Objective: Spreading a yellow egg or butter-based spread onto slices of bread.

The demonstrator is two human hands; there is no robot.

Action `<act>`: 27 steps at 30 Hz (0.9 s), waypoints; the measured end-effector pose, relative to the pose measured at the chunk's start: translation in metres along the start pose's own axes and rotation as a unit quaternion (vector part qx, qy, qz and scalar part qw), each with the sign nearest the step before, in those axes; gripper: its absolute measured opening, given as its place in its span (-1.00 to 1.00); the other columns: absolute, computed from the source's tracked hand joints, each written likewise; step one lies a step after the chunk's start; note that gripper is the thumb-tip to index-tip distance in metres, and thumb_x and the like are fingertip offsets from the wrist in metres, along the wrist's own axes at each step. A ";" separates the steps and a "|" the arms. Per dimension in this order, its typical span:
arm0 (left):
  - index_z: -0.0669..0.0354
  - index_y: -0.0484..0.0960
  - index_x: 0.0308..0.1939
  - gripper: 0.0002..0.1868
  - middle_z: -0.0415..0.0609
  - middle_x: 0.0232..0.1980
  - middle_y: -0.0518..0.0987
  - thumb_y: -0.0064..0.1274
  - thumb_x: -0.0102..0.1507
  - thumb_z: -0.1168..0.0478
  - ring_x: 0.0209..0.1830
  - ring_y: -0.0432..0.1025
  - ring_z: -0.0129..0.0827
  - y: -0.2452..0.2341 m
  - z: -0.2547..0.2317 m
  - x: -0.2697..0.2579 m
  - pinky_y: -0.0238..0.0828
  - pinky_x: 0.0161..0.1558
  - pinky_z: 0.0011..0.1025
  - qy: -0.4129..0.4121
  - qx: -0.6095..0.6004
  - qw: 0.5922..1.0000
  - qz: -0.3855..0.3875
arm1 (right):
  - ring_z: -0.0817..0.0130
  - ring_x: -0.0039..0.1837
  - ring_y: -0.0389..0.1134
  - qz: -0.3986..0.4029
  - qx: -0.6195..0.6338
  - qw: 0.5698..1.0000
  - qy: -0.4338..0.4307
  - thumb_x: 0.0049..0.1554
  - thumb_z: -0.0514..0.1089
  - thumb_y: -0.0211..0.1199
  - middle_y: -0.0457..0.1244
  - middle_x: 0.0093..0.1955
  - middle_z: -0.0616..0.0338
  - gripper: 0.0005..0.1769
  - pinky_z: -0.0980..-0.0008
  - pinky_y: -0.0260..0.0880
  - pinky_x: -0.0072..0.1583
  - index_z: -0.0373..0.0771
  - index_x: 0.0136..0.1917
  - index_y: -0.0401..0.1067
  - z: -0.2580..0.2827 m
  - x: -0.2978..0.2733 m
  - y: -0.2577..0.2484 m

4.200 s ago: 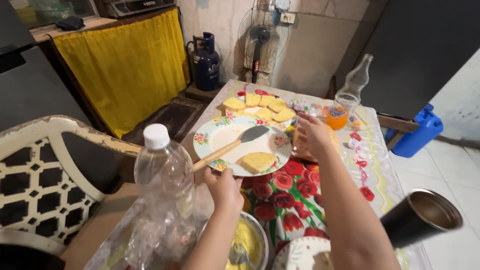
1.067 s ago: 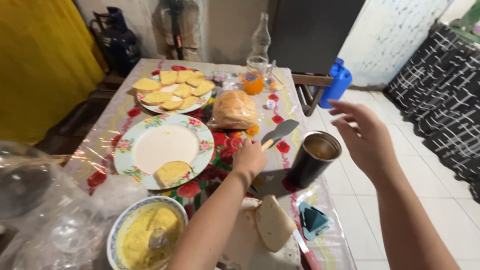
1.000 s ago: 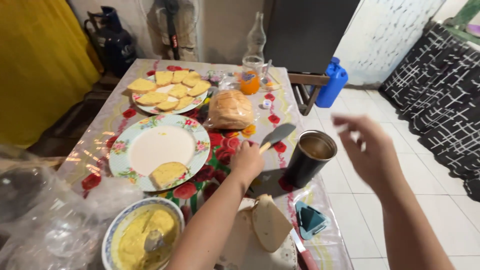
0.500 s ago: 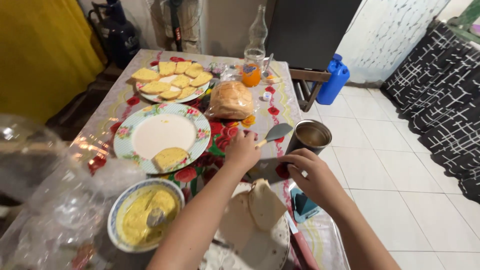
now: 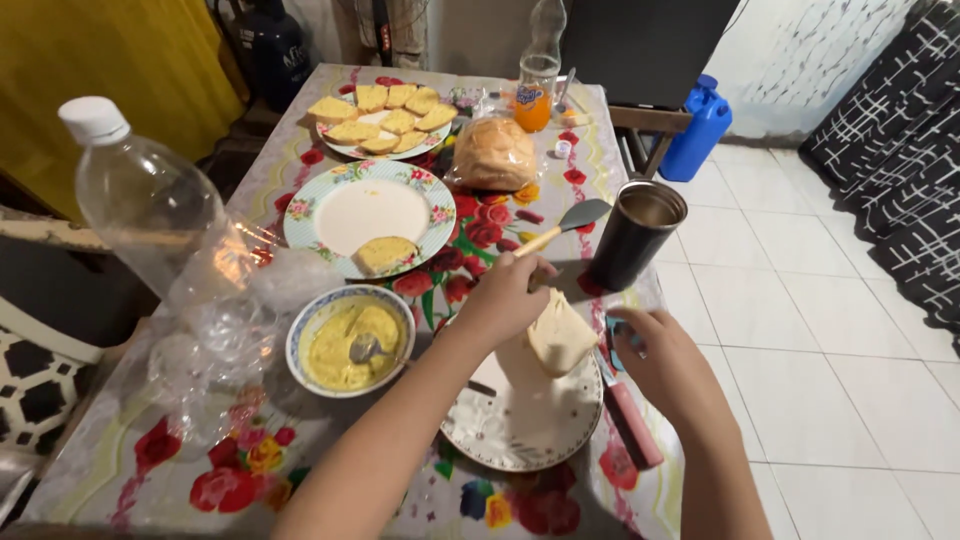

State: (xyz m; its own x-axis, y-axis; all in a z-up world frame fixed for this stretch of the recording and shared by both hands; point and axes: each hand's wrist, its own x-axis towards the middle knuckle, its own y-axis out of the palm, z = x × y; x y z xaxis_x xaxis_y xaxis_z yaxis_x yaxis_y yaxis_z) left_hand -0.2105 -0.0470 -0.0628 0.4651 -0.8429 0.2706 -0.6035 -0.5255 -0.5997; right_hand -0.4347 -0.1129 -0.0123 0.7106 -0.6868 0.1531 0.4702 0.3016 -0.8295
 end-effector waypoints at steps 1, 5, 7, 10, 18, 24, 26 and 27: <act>0.01 0.61 0.02 -0.66 0.15 0.02 0.50 0.09 0.16 0.10 -0.02 0.51 -0.06 0.006 0.007 -0.005 0.46 0.08 -0.17 -0.002 0.001 1.000 0.004 | 0.13 0.01 0.44 0.002 0.002 1.000 0.003 0.10 -0.21 0.23 0.35 0.02 0.05 -0.57 0.26 0.43 0.09 -0.03 0.26 0.51 -0.009 -0.011 0.008; -0.01 0.60 0.13 -0.54 0.14 0.07 0.50 0.17 0.14 0.06 0.07 0.46 0.01 0.030 0.019 -0.025 0.41 0.18 -0.13 0.050 0.023 0.998 -0.003 | -0.01 0.14 0.38 -0.094 -0.034 0.995 0.026 0.02 -0.13 0.35 0.33 0.12 -0.03 -0.54 0.16 0.39 0.15 -0.05 0.23 0.53 -0.047 -0.051 0.037; -0.03 0.57 0.19 -0.44 0.16 0.12 0.47 0.24 0.11 0.03 0.12 0.41 0.09 0.034 0.009 -0.029 0.36 0.22 -0.07 0.082 0.068 0.994 -0.014 | -0.06 0.18 0.36 -0.142 -0.063 0.988 -0.007 -0.02 -0.10 0.39 0.32 0.13 -0.08 -0.51 0.11 0.37 0.18 -0.06 0.22 0.53 -0.056 -0.060 0.047; -0.08 0.41 0.30 -0.18 0.16 0.27 0.37 0.36 0.00 -0.08 0.26 0.32 0.17 0.039 -0.015 -0.042 0.30 0.23 0.01 0.028 0.073 0.997 0.012 | -0.05 0.19 0.35 -0.155 -0.066 0.985 0.042 0.01 -0.01 0.43 0.33 0.10 -0.05 -0.50 0.06 0.36 0.19 -0.02 0.24 0.51 -0.062 -0.074 0.059; -0.26 -0.05 0.58 0.34 0.30 0.62 -0.09 0.52 -0.12 -0.14 0.54 0.01 0.29 0.050 -0.044 -0.037 0.14 0.39 0.14 -0.096 0.137 0.979 0.118 | 0.03 0.05 0.41 -0.117 -0.027 0.989 0.085 -0.01 -0.08 0.43 0.33 0.14 -0.01 -0.37 0.13 0.40 0.12 0.02 0.34 0.42 -0.062 -0.078 0.066; -0.26 0.03 0.57 0.24 0.29 0.61 -0.04 0.45 -0.10 0.05 0.53 0.02 0.29 0.071 -0.020 -0.028 0.20 0.37 0.07 -0.095 0.129 0.985 0.062 | 0.01 0.06 0.39 -0.107 0.004 0.994 0.035 -0.02 -0.24 0.39 0.35 0.08 -0.04 -0.31 0.14 0.38 0.11 -0.03 0.40 0.37 -0.079 -0.071 0.078; -0.25 0.07 0.54 0.19 0.27 0.59 0.00 0.44 -0.08 0.01 0.52 0.03 0.30 0.070 -0.015 -0.026 0.18 0.38 0.06 -0.095 0.107 0.988 0.050 | -0.01 0.06 0.39 -0.108 -0.001 0.994 0.030 0.00 -0.23 0.40 0.35 0.06 -0.05 -0.32 0.13 0.38 0.12 -0.05 0.39 0.36 -0.080 -0.069 0.079; -0.25 0.10 0.52 0.14 0.25 0.58 0.05 0.43 -0.05 -0.03 0.51 0.04 0.30 0.070 -0.012 -0.026 0.17 0.40 0.06 -0.094 0.085 0.991 0.038 | -0.02 0.06 0.38 -0.109 -0.006 0.994 0.026 0.01 -0.22 0.41 0.35 0.05 -0.07 -0.33 0.13 0.37 0.13 -0.07 0.39 0.36 -0.081 -0.070 0.079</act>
State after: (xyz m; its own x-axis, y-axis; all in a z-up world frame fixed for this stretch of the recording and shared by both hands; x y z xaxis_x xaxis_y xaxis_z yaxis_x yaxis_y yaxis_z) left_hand -0.2727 -0.0639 -0.1027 0.5452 -0.8341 0.0842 -0.5303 -0.4209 -0.7360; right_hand -0.4891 -0.0945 -0.1322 0.5642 -0.7681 0.3029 0.6038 0.1336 -0.7859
